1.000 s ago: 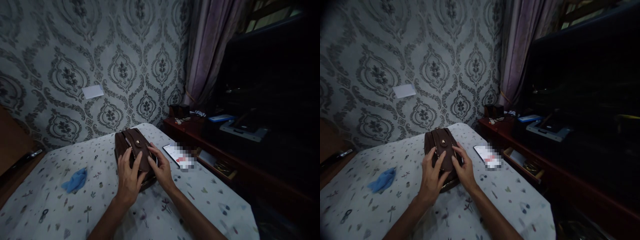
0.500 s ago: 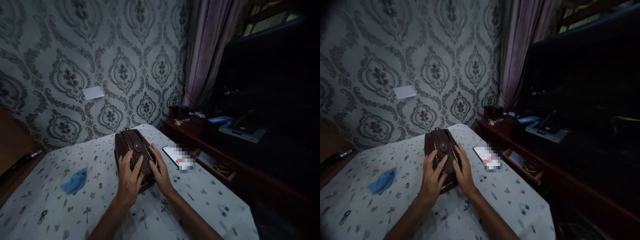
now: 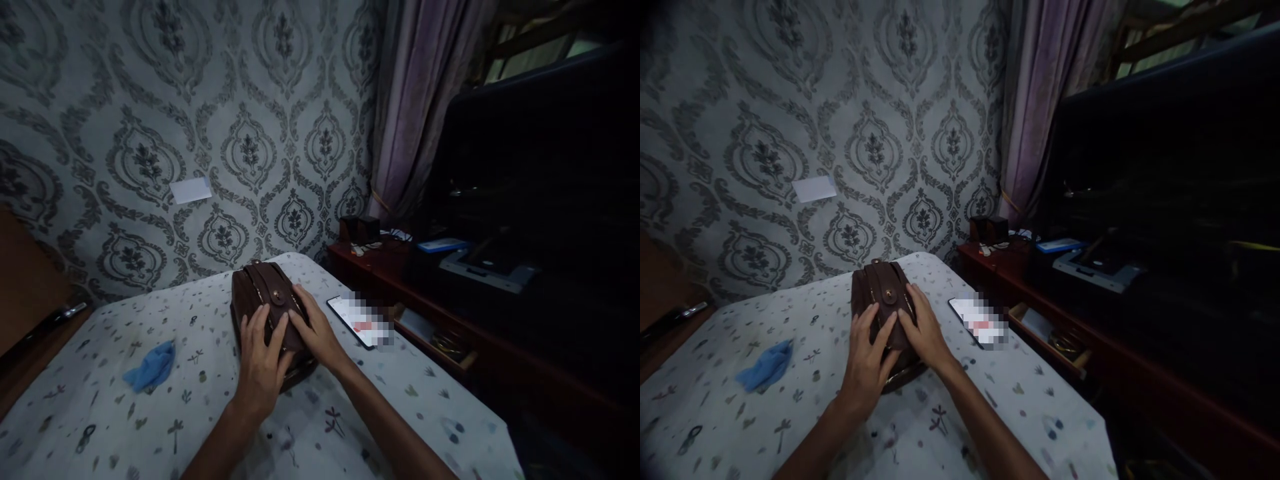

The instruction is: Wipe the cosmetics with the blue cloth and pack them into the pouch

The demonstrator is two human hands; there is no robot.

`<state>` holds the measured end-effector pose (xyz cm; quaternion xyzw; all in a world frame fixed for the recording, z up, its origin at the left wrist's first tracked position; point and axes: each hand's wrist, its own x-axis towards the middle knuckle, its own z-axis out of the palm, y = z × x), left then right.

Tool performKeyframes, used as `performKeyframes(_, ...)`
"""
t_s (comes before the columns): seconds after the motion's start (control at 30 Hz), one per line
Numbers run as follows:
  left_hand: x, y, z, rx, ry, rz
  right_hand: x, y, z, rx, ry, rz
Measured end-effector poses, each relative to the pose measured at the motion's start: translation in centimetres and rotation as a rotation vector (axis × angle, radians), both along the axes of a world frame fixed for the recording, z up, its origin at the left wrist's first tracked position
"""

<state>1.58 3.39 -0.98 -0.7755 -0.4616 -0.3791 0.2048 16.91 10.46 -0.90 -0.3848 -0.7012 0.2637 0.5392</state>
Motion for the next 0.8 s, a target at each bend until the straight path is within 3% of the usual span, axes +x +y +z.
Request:
performKeyframes(0.23,0.2,0.0,0.0,0.016,-0.011,0.000,-0.5,2.9,1.1,-0.088,-0.012,0.092)
performKeyframes(0.47,0.2,0.1,-0.1,0.019,-0.031,0.004,-0.9,2.8,0.7,-0.007,-0.036,0.066)
performKeyframes(0.63,0.2,-0.2,0.6,0.015,-0.016,0.011,-0.9,2.6,1.0,0.025,-0.062,0.069)
performKeyframes(0.8,-0.5,-1.1,1.7,-0.014,-0.017,-0.089,-0.8,2.4,1.4,0.049,-0.081,0.072)
